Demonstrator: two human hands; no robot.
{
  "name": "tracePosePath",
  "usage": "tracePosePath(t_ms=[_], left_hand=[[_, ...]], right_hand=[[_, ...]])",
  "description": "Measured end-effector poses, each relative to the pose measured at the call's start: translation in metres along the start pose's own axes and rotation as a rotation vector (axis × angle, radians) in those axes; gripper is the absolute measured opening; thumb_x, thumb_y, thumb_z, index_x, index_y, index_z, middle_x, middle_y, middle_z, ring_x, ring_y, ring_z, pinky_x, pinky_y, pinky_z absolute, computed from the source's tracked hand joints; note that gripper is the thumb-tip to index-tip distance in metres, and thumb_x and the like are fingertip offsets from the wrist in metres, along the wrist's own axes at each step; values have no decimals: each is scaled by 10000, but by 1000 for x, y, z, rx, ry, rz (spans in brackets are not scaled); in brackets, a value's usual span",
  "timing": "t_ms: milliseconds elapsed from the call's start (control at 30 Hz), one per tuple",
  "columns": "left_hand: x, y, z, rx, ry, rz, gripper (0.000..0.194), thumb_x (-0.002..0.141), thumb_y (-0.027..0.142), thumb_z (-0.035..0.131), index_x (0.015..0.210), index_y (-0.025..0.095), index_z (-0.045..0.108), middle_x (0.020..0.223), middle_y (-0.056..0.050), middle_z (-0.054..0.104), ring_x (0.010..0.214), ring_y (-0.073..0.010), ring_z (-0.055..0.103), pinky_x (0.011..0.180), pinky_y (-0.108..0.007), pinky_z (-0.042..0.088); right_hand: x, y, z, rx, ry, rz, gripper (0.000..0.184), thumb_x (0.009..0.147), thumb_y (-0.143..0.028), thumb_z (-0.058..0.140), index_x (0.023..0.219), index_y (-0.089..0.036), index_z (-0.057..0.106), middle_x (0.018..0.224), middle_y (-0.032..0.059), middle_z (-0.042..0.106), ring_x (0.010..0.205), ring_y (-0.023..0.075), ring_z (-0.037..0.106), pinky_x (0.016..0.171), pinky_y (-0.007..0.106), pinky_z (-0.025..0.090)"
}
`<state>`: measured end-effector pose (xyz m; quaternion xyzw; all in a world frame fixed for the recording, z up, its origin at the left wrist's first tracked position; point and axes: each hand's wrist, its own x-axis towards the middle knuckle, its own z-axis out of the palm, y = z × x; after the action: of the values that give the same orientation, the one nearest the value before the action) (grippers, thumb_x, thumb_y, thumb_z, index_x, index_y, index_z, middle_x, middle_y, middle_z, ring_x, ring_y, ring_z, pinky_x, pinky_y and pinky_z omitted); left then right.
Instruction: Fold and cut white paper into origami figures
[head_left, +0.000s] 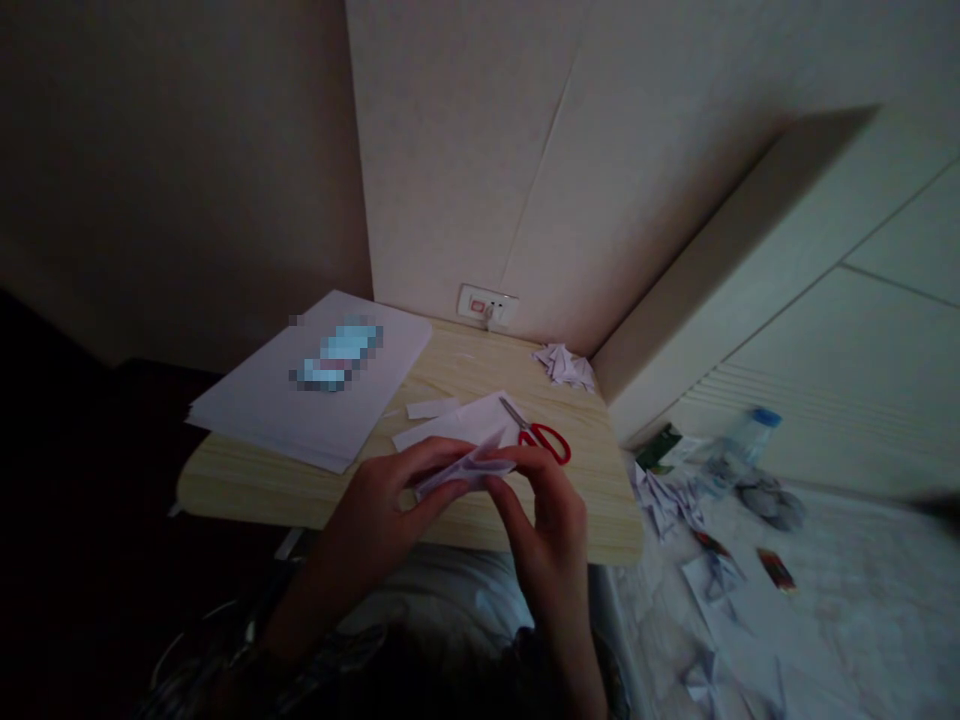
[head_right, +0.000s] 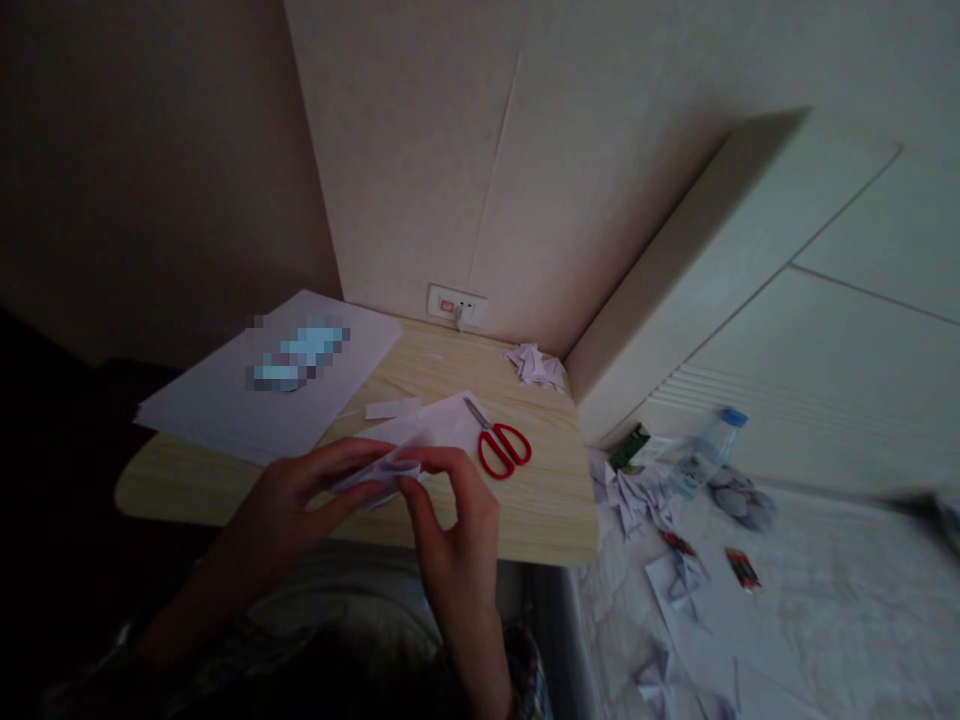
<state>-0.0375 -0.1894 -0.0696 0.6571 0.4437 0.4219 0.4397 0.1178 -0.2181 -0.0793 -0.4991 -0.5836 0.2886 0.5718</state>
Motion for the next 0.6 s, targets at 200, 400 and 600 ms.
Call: tracePosePath(t_ms=[200, 400, 600], left_hand=[[-1, 3, 3, -157, 12, -88, 147, 788, 274, 699, 909, 198, 735, 910, -17, 800, 854, -190, 750, 758, -228, 574], [0, -1, 6, -281, 61, -113, 206, 761, 203, 718, 967, 212, 720, 1016, -15, 790, 964, -193, 738, 838, -226, 569], [-2, 3, 7, -309, 72, -97, 286, 762, 195, 748, 1037, 259, 701, 1057, 10, 766, 999, -172, 722, 857, -199, 552]], right_hand=[[0, -2, 4, -23, 107, -35, 167, 806, -88, 678, 880, -234, 649, 824, -39, 682, 785, 141, 608, 736, 250, 477], [0, -3, 4, -56, 110, -74, 208, 804, -59, 681, 898, -242, 647, 836, -58, 675, 773, 112, 601, 726, 209, 470], [-1, -3, 4, -116, 67, -147, 201, 833, -54, 653, 915, -238, 649, 875, -40, 692, 848, 122, 638, 788, 222, 484]])
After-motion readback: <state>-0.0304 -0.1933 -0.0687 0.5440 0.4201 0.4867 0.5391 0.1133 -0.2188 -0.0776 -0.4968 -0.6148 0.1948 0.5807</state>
